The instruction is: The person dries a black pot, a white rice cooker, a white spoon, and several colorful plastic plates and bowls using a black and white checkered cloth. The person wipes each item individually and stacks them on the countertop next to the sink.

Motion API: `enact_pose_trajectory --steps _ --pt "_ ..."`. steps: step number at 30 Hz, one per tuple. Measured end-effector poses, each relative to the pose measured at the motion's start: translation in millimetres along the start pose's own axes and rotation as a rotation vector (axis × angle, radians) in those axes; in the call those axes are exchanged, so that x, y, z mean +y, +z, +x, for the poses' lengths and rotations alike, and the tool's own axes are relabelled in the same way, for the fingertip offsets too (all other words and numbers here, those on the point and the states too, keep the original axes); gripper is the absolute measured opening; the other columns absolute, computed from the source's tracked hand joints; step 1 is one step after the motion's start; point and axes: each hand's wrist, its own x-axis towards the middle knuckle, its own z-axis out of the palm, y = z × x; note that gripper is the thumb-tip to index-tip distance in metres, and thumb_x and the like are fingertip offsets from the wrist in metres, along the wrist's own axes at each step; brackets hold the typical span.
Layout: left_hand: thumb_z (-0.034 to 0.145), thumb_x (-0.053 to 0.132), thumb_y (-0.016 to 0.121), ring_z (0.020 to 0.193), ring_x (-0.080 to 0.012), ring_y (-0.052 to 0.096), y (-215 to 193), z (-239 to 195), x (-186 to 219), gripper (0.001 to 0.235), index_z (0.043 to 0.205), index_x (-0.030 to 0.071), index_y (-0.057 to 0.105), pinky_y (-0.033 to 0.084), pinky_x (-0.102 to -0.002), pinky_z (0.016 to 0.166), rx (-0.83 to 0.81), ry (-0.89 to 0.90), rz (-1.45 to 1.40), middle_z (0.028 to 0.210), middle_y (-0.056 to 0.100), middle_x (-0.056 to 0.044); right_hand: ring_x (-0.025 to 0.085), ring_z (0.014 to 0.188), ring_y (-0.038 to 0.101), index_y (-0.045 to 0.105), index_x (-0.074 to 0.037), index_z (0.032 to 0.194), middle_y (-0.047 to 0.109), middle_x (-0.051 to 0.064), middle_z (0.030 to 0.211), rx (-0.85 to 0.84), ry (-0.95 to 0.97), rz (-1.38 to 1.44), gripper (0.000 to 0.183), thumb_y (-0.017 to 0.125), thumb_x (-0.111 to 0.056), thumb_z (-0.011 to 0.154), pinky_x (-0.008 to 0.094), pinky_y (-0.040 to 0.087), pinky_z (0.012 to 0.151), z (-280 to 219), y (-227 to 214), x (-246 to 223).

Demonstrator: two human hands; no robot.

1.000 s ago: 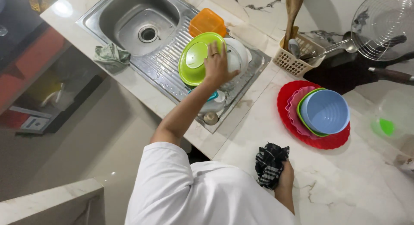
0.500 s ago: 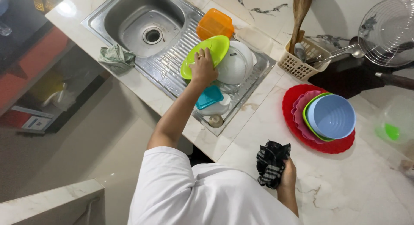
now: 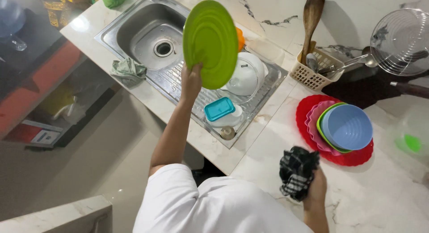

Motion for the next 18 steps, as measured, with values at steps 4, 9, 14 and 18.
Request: enact_pose_trajectory --steps 4,9,14,18 --pt "0.112 0.023 0.058 0.116 -0.0298 0.065 34 -59 30 0.049 0.145 -0.013 0.055 0.053 -0.043 0.1 -0.144 -0.287 -0.57 0.127 0.068 -0.021 0.017 0.084 0.063 0.059 -0.002 0.135 0.068 0.008 0.109 0.14 -0.466 -0.437 0.035 0.045 -0.025 0.113 0.031 0.053 0.071 23 85 -29" --pt "0.101 0.042 0.054 0.111 -0.0221 0.062 118 -154 81 0.061 0.145 0.002 0.046 0.051 -0.038 0.095 -0.301 -0.72 -0.931 0.131 0.06 -0.014 0.04 0.139 0.046 0.056 0.002 0.137 0.048 0.021 0.158 -0.199 -1.001 -1.65 0.045 0.063 -0.021 0.099 0.051 0.034 0.12 52 194 -21" --pt "0.112 0.041 0.045 0.119 -0.0205 0.057 113 -172 38 0.056 0.149 -0.003 0.046 0.048 -0.031 0.101 -0.313 -0.164 -0.451 0.136 0.056 -0.015 0.048 0.148 0.031 0.06 -0.01 0.136 0.039 0.023 0.159 -0.228 -0.922 -2.044 0.05 0.065 -0.033 0.092 0.066 0.023 0.116 50 175 -17" --pt "0.111 0.04 0.045 0.109 -0.0159 0.059 114 -207 62 0.05 0.135 -0.002 0.056 0.051 -0.029 0.093 -0.52 -0.467 -0.733 0.123 0.066 -0.009 0.05 0.152 0.026 0.055 -0.016 0.151 0.036 0.02 0.162 0.266 -0.946 -2.258 0.058 0.065 -0.032 0.097 0.071 0.016 0.118 50 145 -55"
